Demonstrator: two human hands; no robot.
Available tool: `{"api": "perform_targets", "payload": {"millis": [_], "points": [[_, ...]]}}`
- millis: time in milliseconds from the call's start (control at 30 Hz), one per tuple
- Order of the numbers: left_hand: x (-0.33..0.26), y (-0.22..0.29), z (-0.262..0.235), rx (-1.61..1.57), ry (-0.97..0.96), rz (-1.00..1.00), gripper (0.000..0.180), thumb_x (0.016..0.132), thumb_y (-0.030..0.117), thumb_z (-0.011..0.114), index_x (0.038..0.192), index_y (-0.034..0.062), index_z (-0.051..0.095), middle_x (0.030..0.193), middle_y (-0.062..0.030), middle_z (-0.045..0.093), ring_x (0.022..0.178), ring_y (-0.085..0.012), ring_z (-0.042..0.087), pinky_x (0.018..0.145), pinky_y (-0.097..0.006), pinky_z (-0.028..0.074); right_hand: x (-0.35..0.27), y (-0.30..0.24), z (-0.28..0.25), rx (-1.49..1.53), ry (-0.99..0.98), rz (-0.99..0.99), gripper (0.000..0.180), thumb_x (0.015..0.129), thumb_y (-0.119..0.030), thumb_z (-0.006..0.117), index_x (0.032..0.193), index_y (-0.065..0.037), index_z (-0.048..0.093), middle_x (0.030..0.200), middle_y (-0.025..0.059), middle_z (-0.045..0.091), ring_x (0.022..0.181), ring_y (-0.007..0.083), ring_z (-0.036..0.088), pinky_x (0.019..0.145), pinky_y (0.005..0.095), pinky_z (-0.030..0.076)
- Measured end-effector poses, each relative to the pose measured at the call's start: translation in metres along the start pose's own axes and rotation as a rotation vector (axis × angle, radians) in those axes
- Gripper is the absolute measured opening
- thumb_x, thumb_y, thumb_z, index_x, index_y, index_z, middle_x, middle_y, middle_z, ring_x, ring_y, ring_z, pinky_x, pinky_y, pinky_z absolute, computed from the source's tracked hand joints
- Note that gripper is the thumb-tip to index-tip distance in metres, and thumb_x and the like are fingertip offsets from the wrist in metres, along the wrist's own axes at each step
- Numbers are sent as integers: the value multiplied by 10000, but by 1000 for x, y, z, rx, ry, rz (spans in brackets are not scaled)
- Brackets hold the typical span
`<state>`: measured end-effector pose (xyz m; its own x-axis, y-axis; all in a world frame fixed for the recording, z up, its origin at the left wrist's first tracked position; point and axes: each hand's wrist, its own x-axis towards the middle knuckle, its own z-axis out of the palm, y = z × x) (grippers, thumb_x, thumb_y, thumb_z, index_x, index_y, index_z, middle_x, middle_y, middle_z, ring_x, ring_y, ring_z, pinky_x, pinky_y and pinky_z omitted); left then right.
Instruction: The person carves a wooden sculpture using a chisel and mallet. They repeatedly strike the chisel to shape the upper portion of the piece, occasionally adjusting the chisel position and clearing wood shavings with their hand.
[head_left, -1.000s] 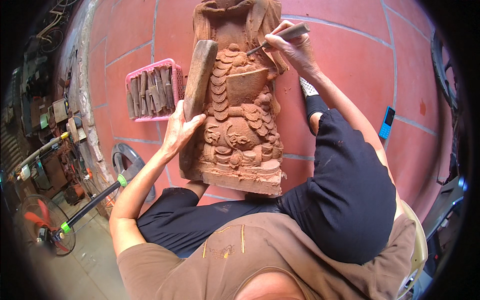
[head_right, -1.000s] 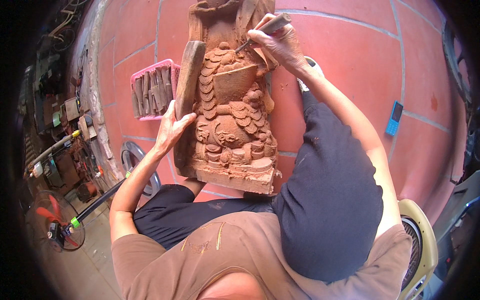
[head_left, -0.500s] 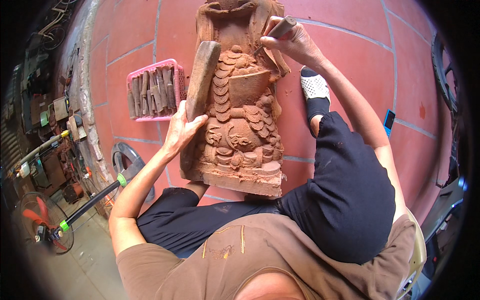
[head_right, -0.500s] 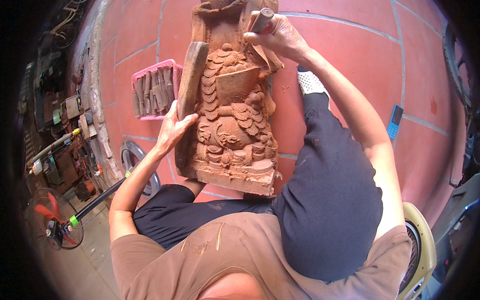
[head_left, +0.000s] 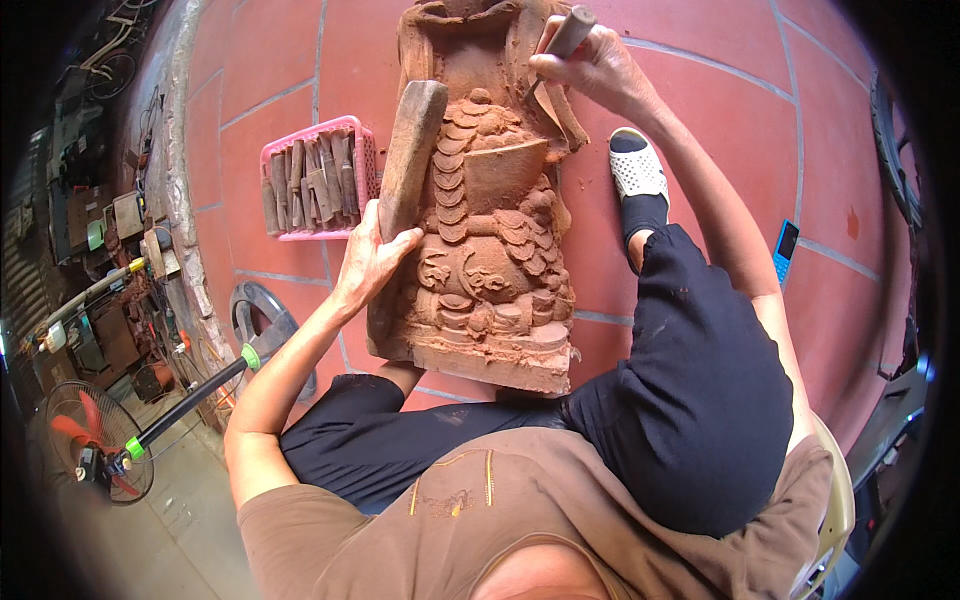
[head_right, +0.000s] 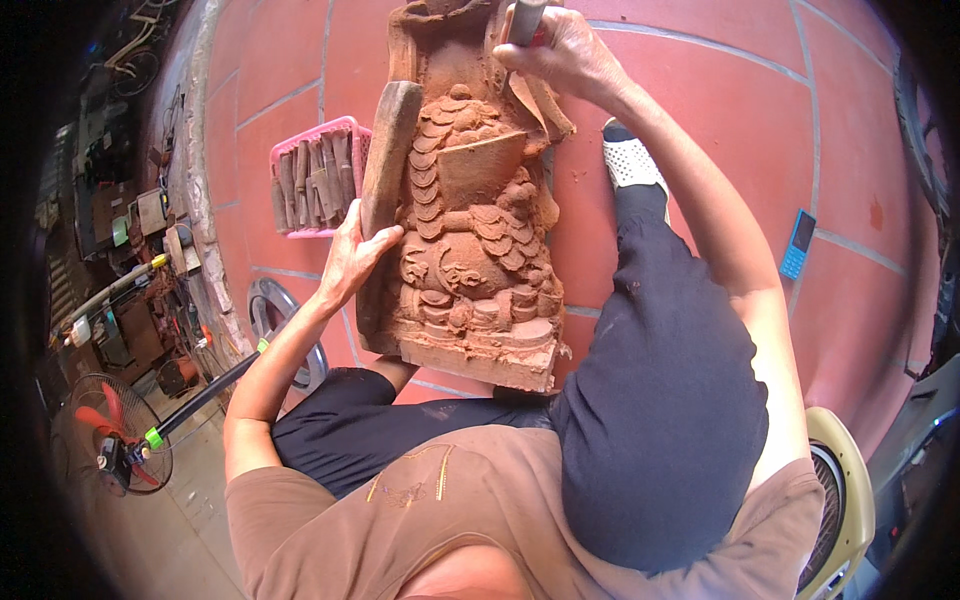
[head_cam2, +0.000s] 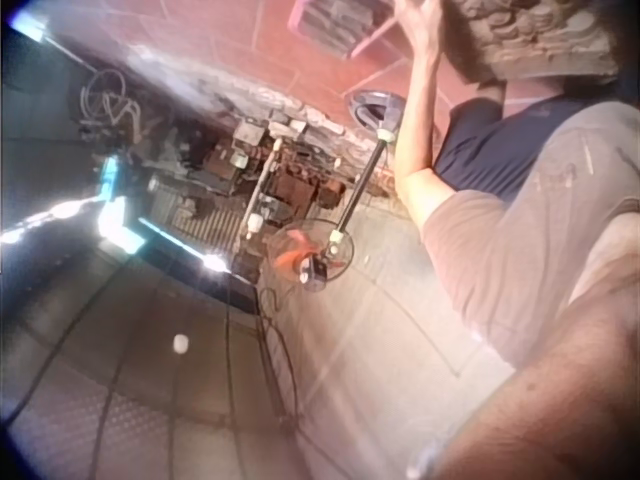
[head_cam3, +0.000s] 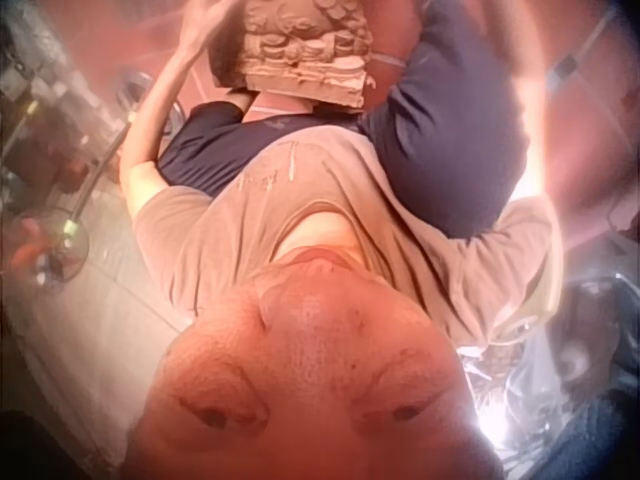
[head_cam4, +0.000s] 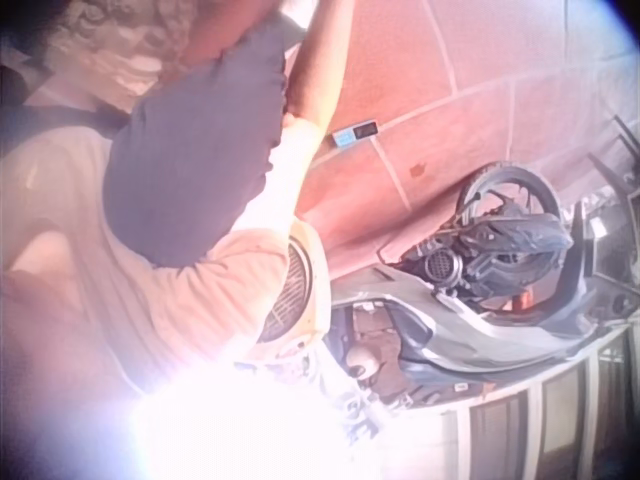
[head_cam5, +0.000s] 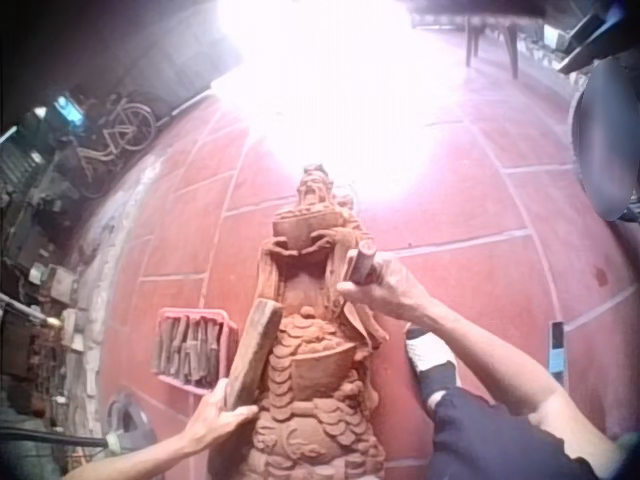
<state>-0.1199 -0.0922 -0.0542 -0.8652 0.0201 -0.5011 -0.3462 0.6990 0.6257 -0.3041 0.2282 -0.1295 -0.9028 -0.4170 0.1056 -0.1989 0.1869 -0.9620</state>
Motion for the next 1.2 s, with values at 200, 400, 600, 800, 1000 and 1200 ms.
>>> {"api": "perform_targets", "payload": {"millis": [200, 400, 600, 800, 1000, 1200], "points": [[0, -1, 2, -30, 15, 50, 505, 851, 179, 677, 1281, -9, 491, 1151, -134, 643, 1054, -179, 586, 954, -335, 449, -34, 5, 33, 549, 137, 102, 118, 904, -153, 685, 911, -50, 628, 840, 47, 671, 771, 113, 677, 698, 259, 598], [-1, 2, 1, -1, 17, 19, 497, 848, 184, 677, 1268, -9, 495, 1132, -146, 646, 1040, -181, 592, 946, -340, 455, -51, 25, 20, 554, 198, 173, 92, 921, -125, 659, 913, -53, 604, 888, 86, 687, 813, 161, 703, 743, 313, 616], [-1, 3, 1, -30, 17, 23, 490, 847, 195, 676, 1252, -14, 497, 1112, -151, 651, 1022, -196, 602, 931, -352, 463, -60, 16, 36, 810, 139, 198, 148, 897, -124, 693, 934, -48, 571, 915, 106, 686, 841, 195, 713, 746, 295, 619], [-2, 3, -1, 31, 17, 23, 492, 845, 208, 680, 1236, -19, 487, 1098, -179, 646, 1015, -225, 609, 921, -365, 464, -70, 25, 34, 782, 154, 182, 143, 892, -90, 692, 928, -50, 560, 918, 103, 689, 850, 194, 713, 775, 295, 605], [-1, 2, 0, -17, 9, 11, 509, 844, 202, 681, 1261, -15, 487, 1125, -160, 645, 1034, -209, 599, 945, -354, 452, -66, 16, 37, 760, 121, 194, 116, 903, -91, 673, 909, -54, 562, 941, 81, 653, 906, 201, 695, 834, 353, 601], [-2, -5, 1, 21, 40, 68, 487, 842, 227, 696, 1195, -25, 475, 1063, -213, 636, 994, -253, 612, 908, -387, 465, -69, 13, 42, 620, 187, 126, 144, 874, -76, 707, 912, -47, 571, 862, 63, 693, 793, 109, 695, 584, 209, 529]]}}
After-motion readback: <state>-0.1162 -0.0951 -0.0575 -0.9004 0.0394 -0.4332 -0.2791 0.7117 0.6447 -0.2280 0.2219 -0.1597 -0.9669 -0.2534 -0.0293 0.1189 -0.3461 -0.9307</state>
